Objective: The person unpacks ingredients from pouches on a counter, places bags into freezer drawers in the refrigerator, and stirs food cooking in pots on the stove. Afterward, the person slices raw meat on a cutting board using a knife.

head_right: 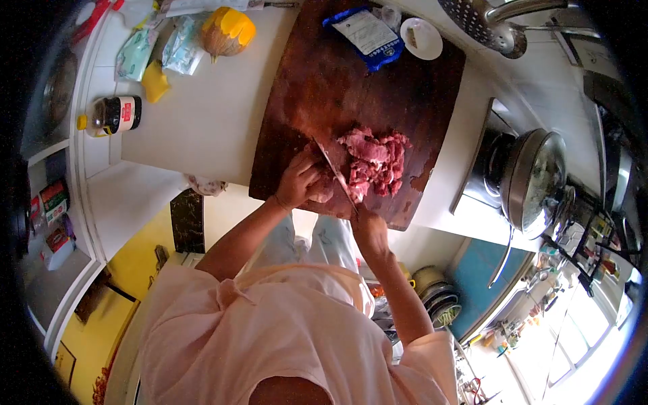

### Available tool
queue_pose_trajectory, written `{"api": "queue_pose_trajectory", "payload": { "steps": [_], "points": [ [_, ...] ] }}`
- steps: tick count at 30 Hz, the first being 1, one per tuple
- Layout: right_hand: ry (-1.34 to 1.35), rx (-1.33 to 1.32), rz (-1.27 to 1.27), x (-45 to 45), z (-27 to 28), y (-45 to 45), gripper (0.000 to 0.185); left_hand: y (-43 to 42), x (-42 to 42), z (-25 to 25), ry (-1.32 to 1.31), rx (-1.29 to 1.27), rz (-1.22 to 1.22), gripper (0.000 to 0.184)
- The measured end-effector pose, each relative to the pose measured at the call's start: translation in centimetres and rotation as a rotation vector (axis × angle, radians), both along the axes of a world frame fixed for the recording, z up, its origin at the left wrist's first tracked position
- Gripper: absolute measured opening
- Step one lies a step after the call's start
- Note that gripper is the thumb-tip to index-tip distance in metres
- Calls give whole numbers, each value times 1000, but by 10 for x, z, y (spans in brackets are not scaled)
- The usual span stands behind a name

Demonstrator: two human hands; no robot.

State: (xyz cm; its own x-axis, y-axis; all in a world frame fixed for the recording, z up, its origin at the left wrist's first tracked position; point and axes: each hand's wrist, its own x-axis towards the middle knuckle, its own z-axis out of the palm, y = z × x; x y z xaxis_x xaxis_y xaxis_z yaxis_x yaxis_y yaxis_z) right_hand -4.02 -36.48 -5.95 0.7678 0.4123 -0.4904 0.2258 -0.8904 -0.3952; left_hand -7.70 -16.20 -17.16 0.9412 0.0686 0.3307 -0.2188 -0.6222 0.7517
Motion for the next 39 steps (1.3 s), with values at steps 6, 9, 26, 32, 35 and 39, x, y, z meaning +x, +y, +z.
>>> {"api": "queue_pose_trajectory", "payload": {
  "steps": [6, 9, 26, 32, 35, 39],
  "points": [
    [-144, 217, 58, 26, -46, 51, 16, 2, 6, 13, 51, -39, -56, 32],
    [-249, 223, 109, 11, -51, 23, 17, 3, 5, 14, 21, 33, 7, 30],
    [-300, 89, 272, 31, 35, -33, 29, -12, 28, 140, 220, -130, -575, 30],
    [-330, 77, 326, 34, 44, -57, 23, -26, 87, 75, 378, -98, -808, 33],
    [-231, 128, 284, 25, 60, -81, 36, -26, 122, 42, 772, -627, -752, 29],
    [-12, 135, 100, 0, 46, -123, 28, 0, 154, 69, 586, -724, -514, 22]
  ]
}}
